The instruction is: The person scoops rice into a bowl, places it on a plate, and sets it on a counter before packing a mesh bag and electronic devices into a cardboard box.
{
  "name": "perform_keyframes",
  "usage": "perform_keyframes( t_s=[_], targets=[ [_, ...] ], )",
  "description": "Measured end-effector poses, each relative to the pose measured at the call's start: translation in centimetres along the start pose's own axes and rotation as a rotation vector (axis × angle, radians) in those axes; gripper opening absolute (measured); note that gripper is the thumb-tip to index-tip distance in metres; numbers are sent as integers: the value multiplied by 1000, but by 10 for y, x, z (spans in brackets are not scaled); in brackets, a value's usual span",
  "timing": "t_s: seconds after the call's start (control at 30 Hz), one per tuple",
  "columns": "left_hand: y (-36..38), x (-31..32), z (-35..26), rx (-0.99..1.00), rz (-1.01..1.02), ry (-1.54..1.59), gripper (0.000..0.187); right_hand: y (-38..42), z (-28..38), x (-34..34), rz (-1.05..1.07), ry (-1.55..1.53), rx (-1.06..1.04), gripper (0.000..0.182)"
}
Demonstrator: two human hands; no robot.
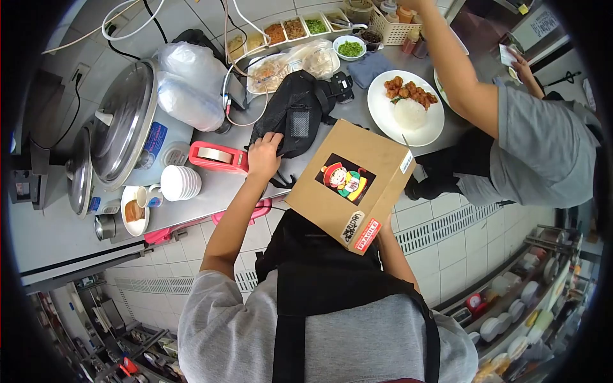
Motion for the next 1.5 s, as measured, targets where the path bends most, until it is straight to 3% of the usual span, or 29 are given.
perform_keyframes(
  t_s=[0.13, 0.27, 0.33, 0.4, 0.47, 0.53, 0.6, 0.67, 0.77, 0.8, 0.87, 0.93, 1.0, 1.07, 1.13, 1.2, 1.23, 1.27, 1.33, 1.37, 1.4, 1.47, 1.5],
  targets=[
    [-2, -2, 3, 36, -2, 34, 54, -9, -11, 21, 103, -22, -51, 49],
    [2, -13, -1, 58, 20, 93, 59, -10, -12, 43, 124, -36, -40, 53],
    [12, -30, -9, 71, -128, 38, 66, -15, -20, 51, 93, -195, 45, 56],
    [23, -35, -10, 37, -71, 135, 68, -19, -16, 61, 80, -111, -20, 59],
    [38, -28, -12, 234, -136, 356, 69, -24, -10, 66, 138, -109, 44, 59],
    [59, -55, -41, 383, -101, 552, 71, -28, -6, 63, 127, -80, 81, 59],
    [72, -65, -66, 422, 85, 555, 74, -27, 3, 68, 89, 3, 123, 59],
    [79, -43, -80, 390, 107, 603, 74, -36, -1, 56, 115, 77, 148, 59],
    [78, -27, -94, 487, -152, 429, 77, -53, -7, 42, 230, 145, 170, 57],
    [75, -26, -94, 453, -154, 437, 77, -53, -5, 39, 303, 133, 164, 56],
    [69, -35, -82, 313, -333, 626, 68, -47, 16, 55, 323, 454, 220, 53],
    [67, -41, -66, 0, -470, 651, 56, -56, 17, 35, 303, 565, 401, 54],
    [58, -22, -37, -339, -484, 981, 54, -54, 38, 40, 378, 689, 473, 58],
    [40, -45, -39, -340, -673, 1073, 56, -45, 65, 60, 353, 892, 604, 64],
    [33, -43, -35, -370, -691, 1025, 55, -50, 82, 65, 404, 885, 644, 69],
    [28, -36, -31, -388, -697, 981, 55, -52, 94, 66, 543, 1174, 811, 73],
    [27, -31, -30, -424, -725, 989, 54, -52, 107, 76, 578, 1448, 851, 61],
    [27, -27, -29, -459, -756, 999, 53, -47, 116, 92, 582, 1449, 852, 61],
    [25, -27, -33, -481, -778, 1001, 53, -38, 131, 136, 744, 1777, 316, 43],
    [24, -28, -33, -496, -794, 1005, 53, -31, 137, 161, 842, 1769, -163, 30],
    [25, -27, -32, -495, -790, 1007, 53, -32, 127, 167, 838, 1768, -160, 30],
    [23, -24, -28, -536, -779, 982, 51, -32, 121, 192, 956, 1489, -917, 38],
    [23, -24, -27, -535, -781, 982, 51, -40, 116, 189, 957, 1489, -919, 38]
  ],
)
Point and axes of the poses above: each hand's wrist, its own y-axis away from the middle knuckle, its own x-axis out of the palm, z = x × y, the point moved 3 cm from there along -y, towards the middle knuckle, and after that the axes turned 2 degrees about z, right-handed, at the moved point
